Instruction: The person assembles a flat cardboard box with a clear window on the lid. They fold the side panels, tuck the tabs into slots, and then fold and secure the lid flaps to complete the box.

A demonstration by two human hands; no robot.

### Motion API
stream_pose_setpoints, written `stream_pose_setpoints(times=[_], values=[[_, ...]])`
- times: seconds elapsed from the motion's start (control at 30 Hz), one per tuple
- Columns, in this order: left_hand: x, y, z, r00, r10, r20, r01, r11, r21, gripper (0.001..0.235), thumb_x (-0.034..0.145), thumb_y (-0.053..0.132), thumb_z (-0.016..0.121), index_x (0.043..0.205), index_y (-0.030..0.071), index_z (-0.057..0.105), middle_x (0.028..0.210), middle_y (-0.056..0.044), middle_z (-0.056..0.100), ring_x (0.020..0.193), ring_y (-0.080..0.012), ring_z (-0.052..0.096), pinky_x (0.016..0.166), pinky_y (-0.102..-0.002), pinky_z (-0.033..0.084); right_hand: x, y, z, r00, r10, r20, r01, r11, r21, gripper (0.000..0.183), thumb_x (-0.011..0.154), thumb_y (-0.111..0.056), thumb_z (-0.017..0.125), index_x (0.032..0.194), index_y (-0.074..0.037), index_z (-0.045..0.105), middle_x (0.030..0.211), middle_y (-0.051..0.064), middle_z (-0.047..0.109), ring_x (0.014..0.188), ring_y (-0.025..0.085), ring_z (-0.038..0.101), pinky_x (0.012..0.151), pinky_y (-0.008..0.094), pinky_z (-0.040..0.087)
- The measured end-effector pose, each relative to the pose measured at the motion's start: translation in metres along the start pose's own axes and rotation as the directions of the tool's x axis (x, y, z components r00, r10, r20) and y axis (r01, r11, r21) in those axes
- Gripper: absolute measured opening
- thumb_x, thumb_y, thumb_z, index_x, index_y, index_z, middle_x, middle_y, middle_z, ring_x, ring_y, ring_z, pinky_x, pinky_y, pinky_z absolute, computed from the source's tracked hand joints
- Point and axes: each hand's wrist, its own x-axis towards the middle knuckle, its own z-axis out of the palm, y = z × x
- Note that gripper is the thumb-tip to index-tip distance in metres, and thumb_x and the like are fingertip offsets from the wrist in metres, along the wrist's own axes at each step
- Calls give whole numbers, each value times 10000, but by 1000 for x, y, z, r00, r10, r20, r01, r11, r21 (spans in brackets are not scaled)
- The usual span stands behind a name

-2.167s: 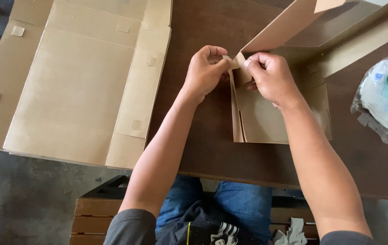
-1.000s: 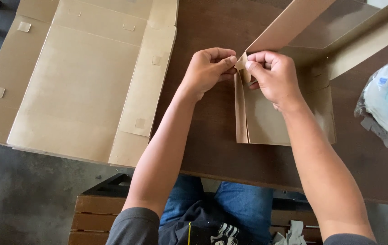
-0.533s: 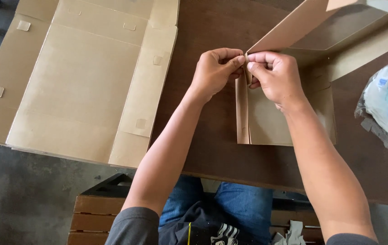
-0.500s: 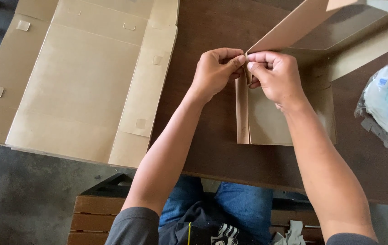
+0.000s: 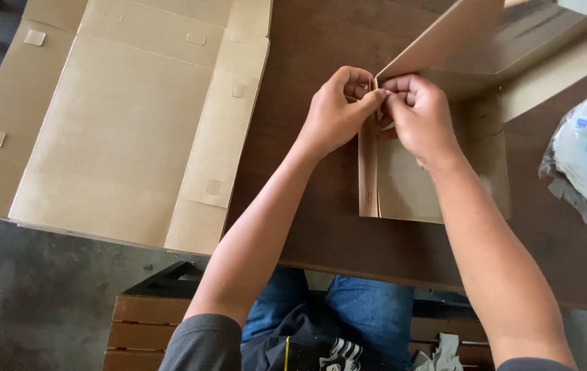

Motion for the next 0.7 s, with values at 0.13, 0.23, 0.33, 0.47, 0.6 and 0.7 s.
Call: stream_pose_setpoints(times=[0.13, 0.23, 0.33, 0.47, 0.6, 0.7], values=[[3, -8, 2, 999, 52, 4, -52, 999, -5, 240, 853, 306, 701, 1033, 151, 666, 847, 54, 684, 781, -70, 631, 745, -240, 527, 9, 13, -2, 996, 80, 30, -81, 997, 10, 115, 1044, -172, 575, 1049, -70, 627, 792, 47, 651, 673, 136, 630, 548, 313, 592], [8, -17, 6, 970, 240, -47, -238, 970, 52, 302, 862, 399, 720, 995, 137, 650, 874, 49, 612, 815, -98, 557, 760, -274, 504, 15, 22, -7, 983, 132, 127, -149, 979, 136, 155, 1070, -180, 599, 967, -111, 692, 867, -5, 641, 827, 107, 608, 669, 313, 621], [10, -18, 10, 965, 259, -48, -256, 965, 61, 318, 861, 412, 706, 1033, 149, 659, 1006, 9, 683, 957, -118, 609, 861, -277, 543, 21, 32, -10, 976, 123, 181, -160, 965, 209, 185, 1070, -124, 537, 994, -158, 702, 947, -32, 689, 884, 81, 630, 775, 267, 554], [9, -10, 9, 983, 179, -29, -178, 983, 48, 162, 839, 271, 648, 950, 156, 631, 837, 82, 639, 750, -87, 557, 735, -258, 486, 25, 34, -9, 972, 122, 201, -166, 962, 216, 197, 1069, -132, 487, 979, -132, 662, 929, -14, 650, 882, 95, 592, 794, 249, 497], [6, -4, 9, 990, 133, -50, -129, 989, 75, 202, 777, 257, 602, 942, 145, 636, 808, 75, 614, 722, -96, 533, 696, -268, 480, 24, 35, -7, 972, 140, 190, -183, 955, 233, 220, 1071, -137, 473, 938, -130, 647, 871, -7, 617, 827, 106, 552, 729, 265, 458], [8, -8, 12, 985, 157, -73, -151, 985, 86, 220, 768, 265, 608, 955, 154, 641, 823, 74, 625, 726, -103, 538, 726, -273, 477, 31, 44, -6, 977, 110, 181, -160, 943, 292, 189, 1045, -89, 505, 1012, -88, 691, 992, 19, 688, 970, 106, 616, 884, 235, 502]])
